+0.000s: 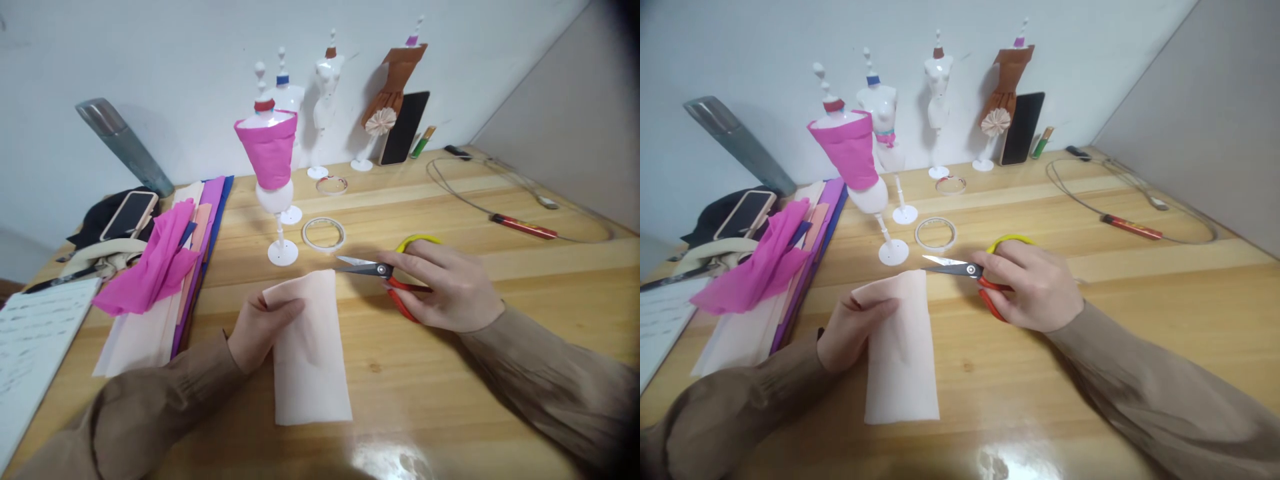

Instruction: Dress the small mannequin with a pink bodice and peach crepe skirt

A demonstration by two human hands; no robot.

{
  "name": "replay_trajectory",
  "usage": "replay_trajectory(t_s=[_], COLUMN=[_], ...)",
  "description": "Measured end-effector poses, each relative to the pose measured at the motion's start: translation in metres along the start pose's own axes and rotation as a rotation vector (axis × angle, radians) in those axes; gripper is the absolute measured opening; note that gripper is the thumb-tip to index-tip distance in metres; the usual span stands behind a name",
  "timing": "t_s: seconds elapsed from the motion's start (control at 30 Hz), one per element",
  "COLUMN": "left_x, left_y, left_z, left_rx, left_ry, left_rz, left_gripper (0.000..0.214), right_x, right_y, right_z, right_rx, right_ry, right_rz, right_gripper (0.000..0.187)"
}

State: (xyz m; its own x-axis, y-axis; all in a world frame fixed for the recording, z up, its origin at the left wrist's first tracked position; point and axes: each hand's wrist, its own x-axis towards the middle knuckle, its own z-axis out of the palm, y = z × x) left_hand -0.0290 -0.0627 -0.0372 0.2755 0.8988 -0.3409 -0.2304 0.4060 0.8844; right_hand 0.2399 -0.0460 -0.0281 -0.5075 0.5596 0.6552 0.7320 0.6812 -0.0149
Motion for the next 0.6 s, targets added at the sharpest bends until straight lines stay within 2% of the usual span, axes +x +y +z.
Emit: replay_trajectory(t_s=[0.1,0.2,0.37,0.6], left_x=[-0.0024,-0.0033,-0.0040,-0.0034], left_y=[0.0007,0.0013,0.0010,0.0005], left_z=[0.0008,0.0014,0.0008,-0.0022], left_rx=[0.120,0.197,0.213,0.116], left_ry=[0.070,0.089,0.069,0.012], left_rz=[0.088,0.153,0.110,0.053], left_gripper=[0.026,0.025,0.026,0.028], right_x=[0.0008,0.0006,-0.0001,0.0008], right_y=[-0.0003,0.0007,0.0030,0.0028], right_z=[-0.0014,-0.0026,-0.0046,-0.0037], right_rx=[-0.015,-0.025,-0.057,-0.068], right_ry=[-0.017,-0.036,-0.023,-0.016], right_rz=[-0.013,-0.027,-0.063,-0.119], right_gripper=[0.026,0.028,0.030,0.032])
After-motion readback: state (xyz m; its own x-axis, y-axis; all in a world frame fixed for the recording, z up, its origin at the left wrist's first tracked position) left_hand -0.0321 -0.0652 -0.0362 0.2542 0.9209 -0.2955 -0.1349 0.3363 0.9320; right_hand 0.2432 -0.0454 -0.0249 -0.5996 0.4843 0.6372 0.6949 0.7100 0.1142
